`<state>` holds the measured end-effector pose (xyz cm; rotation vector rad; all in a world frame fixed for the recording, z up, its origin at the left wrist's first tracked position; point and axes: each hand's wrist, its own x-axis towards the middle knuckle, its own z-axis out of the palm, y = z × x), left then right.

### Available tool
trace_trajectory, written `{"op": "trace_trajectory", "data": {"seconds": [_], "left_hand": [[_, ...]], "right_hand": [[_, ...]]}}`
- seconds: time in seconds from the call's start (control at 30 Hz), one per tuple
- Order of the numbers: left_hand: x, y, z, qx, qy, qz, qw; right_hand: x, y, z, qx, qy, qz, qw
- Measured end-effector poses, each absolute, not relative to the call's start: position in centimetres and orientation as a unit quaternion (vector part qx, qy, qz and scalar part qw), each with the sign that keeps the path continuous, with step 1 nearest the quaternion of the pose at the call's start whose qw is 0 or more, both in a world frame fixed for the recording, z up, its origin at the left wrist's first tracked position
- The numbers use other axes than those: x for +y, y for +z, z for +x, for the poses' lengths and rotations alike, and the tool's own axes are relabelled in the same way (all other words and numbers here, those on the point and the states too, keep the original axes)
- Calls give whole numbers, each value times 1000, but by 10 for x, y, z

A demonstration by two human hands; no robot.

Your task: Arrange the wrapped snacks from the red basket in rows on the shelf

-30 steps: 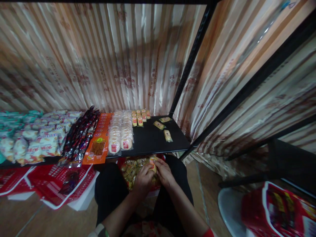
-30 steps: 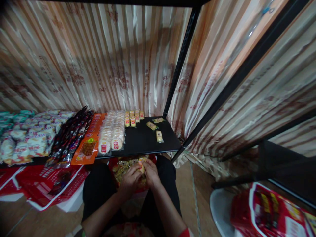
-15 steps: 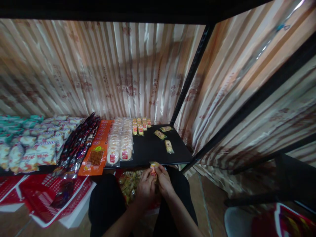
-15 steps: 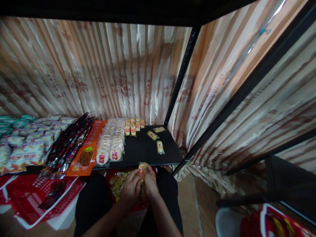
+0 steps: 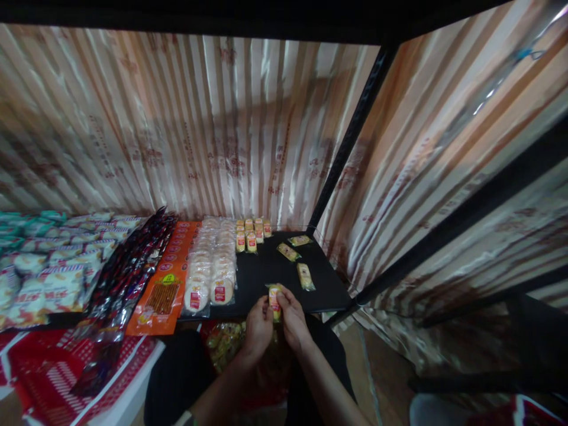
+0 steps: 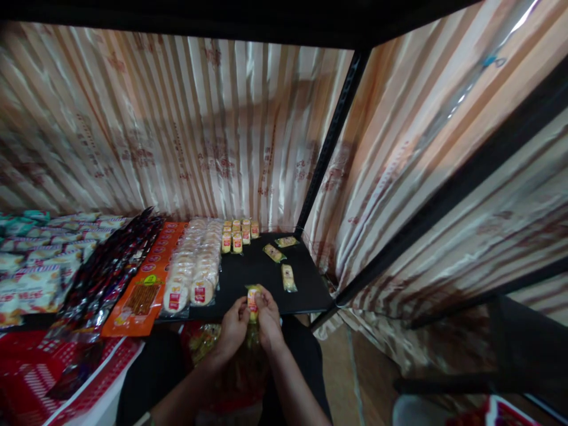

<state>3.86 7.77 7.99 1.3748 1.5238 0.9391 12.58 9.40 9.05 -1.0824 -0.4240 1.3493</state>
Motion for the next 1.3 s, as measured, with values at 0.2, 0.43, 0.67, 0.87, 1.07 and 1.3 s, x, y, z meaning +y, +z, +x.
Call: {"op": "trace_trajectory", "data": {"seconds": [0.2, 0.43, 0.67, 0.87, 1.07, 1.3], "left_hand": [[107, 80, 42, 620, 394, 547, 401], [135, 76, 47, 621, 424, 531, 390], [164, 79, 49, 645, 410, 521, 379], [190, 79, 50, 658, 401, 530, 355], [206, 90, 53, 682, 387, 524, 332], [223, 99, 54, 678, 391, 542, 305]], "right_hand": [[118, 85, 129, -243, 559, -516, 601], [136, 66, 137, -447, 405, -604, 521], [163, 69, 134, -559, 217, -683, 416], [185, 60, 130, -579, 179, -680, 413], [206, 51, 128, -596, 136, -667, 426], [233, 50, 125, -579, 135, -671, 443]]}}
